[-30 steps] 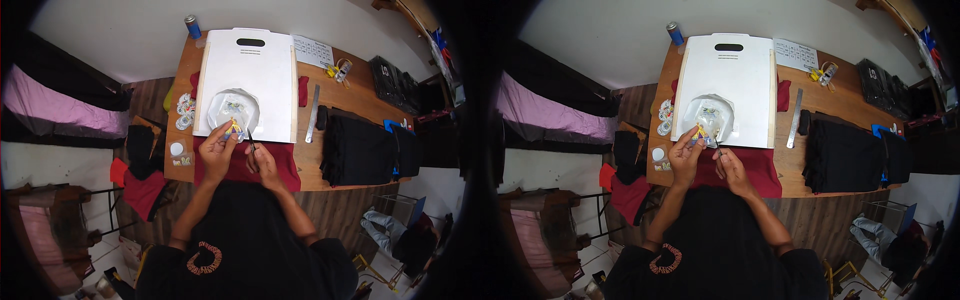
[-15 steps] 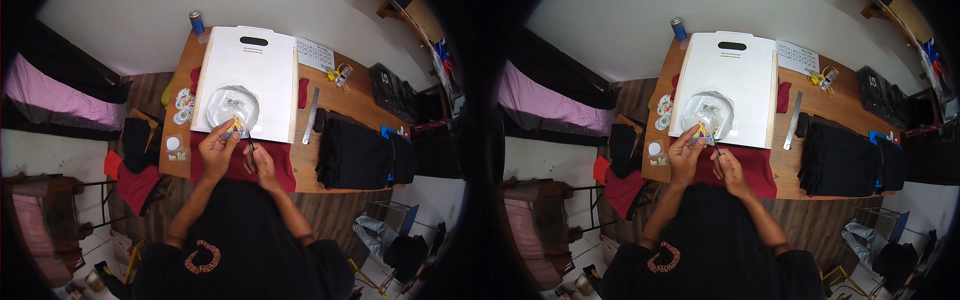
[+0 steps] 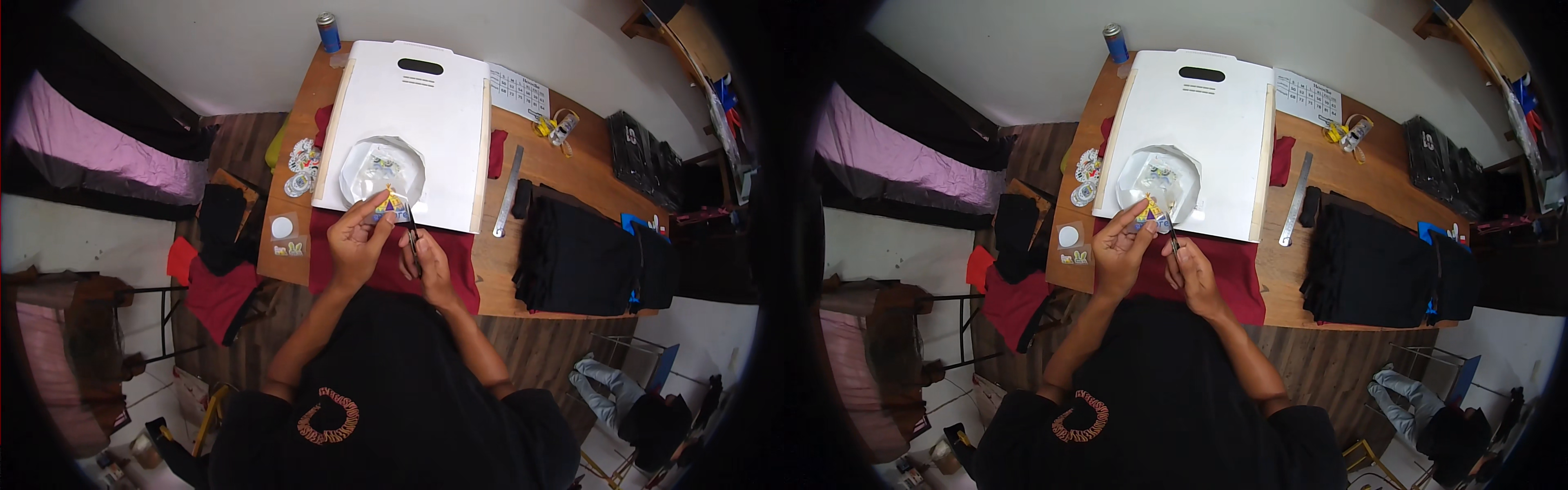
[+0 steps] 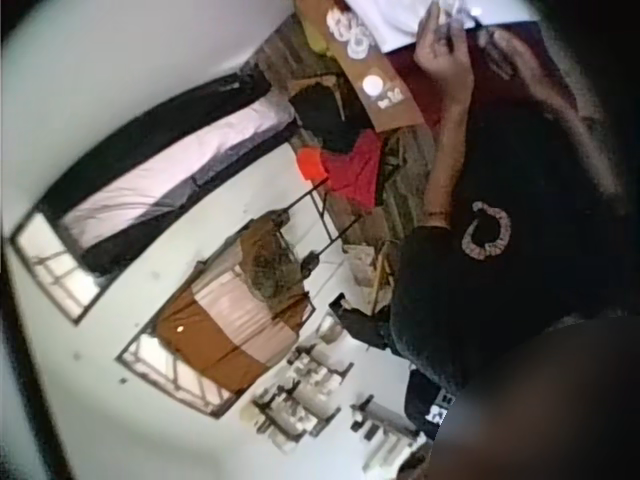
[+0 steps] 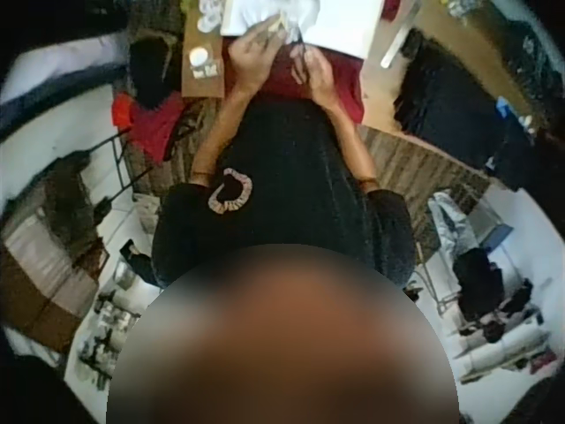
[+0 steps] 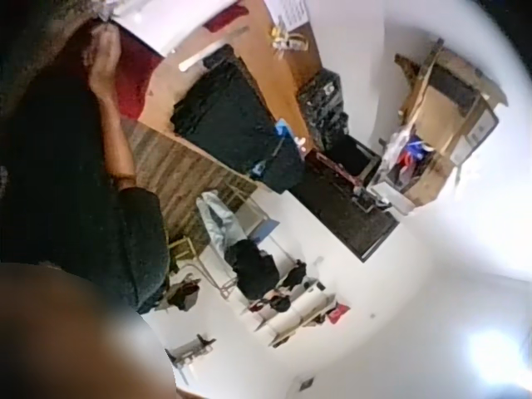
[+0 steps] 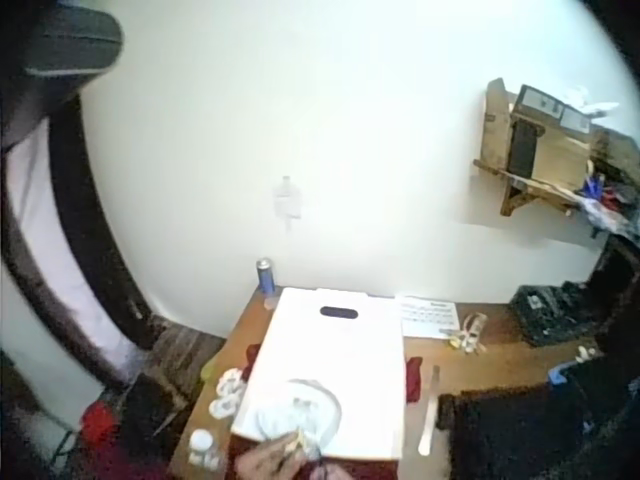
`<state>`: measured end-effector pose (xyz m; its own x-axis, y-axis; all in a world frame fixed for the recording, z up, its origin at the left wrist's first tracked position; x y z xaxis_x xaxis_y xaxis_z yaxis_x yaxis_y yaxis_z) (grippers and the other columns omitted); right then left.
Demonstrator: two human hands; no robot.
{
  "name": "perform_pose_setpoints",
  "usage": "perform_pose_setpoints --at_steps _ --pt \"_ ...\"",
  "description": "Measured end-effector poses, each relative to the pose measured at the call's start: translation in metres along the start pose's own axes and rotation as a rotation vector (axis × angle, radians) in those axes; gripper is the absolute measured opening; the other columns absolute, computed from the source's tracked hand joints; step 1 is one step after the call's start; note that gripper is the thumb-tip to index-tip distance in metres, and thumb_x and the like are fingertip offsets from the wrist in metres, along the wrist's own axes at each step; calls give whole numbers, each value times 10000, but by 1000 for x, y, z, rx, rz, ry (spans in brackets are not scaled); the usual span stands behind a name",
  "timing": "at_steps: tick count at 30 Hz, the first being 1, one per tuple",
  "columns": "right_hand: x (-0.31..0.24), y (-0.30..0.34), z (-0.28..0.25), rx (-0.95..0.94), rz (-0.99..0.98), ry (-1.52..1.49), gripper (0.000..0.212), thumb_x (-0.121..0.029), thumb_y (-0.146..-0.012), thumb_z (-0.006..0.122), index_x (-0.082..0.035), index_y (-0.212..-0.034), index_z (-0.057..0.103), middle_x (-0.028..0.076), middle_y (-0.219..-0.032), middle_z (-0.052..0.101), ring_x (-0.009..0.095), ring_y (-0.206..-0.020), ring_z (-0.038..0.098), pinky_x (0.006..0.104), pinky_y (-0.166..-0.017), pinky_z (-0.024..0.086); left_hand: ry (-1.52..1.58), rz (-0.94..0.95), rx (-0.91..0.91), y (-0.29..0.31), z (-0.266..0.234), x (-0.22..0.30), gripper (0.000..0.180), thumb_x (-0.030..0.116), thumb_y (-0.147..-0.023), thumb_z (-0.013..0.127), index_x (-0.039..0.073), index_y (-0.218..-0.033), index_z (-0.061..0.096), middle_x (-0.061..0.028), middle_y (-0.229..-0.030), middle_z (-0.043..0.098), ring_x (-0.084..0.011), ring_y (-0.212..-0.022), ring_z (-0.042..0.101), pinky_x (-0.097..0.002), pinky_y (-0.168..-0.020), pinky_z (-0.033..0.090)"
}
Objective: Cutting and preparing small tags or components at a workstation.
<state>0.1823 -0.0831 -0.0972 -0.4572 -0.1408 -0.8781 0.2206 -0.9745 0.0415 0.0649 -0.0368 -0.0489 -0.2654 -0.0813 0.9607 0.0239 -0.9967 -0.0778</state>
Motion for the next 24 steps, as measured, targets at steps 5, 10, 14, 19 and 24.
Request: perform_pose_setpoints --at_steps 5,10,14,19,24 --pt "-1 -2 -1 0 -8 -3 322 -297 -1034 333 -13 -1033 484 -18 -599 325 64 -508 294 225 -498 327 27 5 13 -1 2 2 338 -105 -864 586 -90 -1202 564 -99 -1088 599 -114 -965 586 -214 -808 494" --pt "3 -1 -4 7 1 2 322 -304 -1033 339 -17 -1031 486 -17 -596 325 66 -506 298 226 -495 324 50 -16 9 -2 2 1 340 -110 -861 586 -87 -1200 566 -110 -1100 602 -123 -965 592 -225 -808 502" --pt "3 -1 -3 -9 -9 9 327 -316 -1031 350 -19 -1025 486 -17 -593 328 69 -501 304 226 -492 322 44 -8 4 -2 1 1 338 -109 -863 584 -88 -1199 565 -117 -1110 602 -124 -966 594 -225 -811 502" --pt "2 1 -2 -1 -3 23 324 -319 -1030 356 -23 -1011 486 -19 -588 324 67 -494 298 224 -486 318 11 -18 -1 0 0 -1 373 -47 -882 597 -74 -1247 531 -108 -1093 611 -97 -908 604 -218 -804 507" --pt "6 2 -4 -5 11 -8 319 -314 -1030 353 -25 -1003 487 -23 -585 317 64 -493 290 220 -483 314 5 -21 -9 1 0 -1 371 -46 -882 596 -72 -1247 532 -106 -1099 607 -98 -907 602 -218 -804 508"
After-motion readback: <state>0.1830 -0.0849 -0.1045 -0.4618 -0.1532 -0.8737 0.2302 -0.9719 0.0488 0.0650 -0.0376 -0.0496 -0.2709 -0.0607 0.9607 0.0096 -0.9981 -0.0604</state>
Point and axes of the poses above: each hand's wrist, its own y-axis away from the middle knuckle, its own z-axis out of the palm, x = y × z, the point moved 9 cm from there along -y, towards the middle knuckle
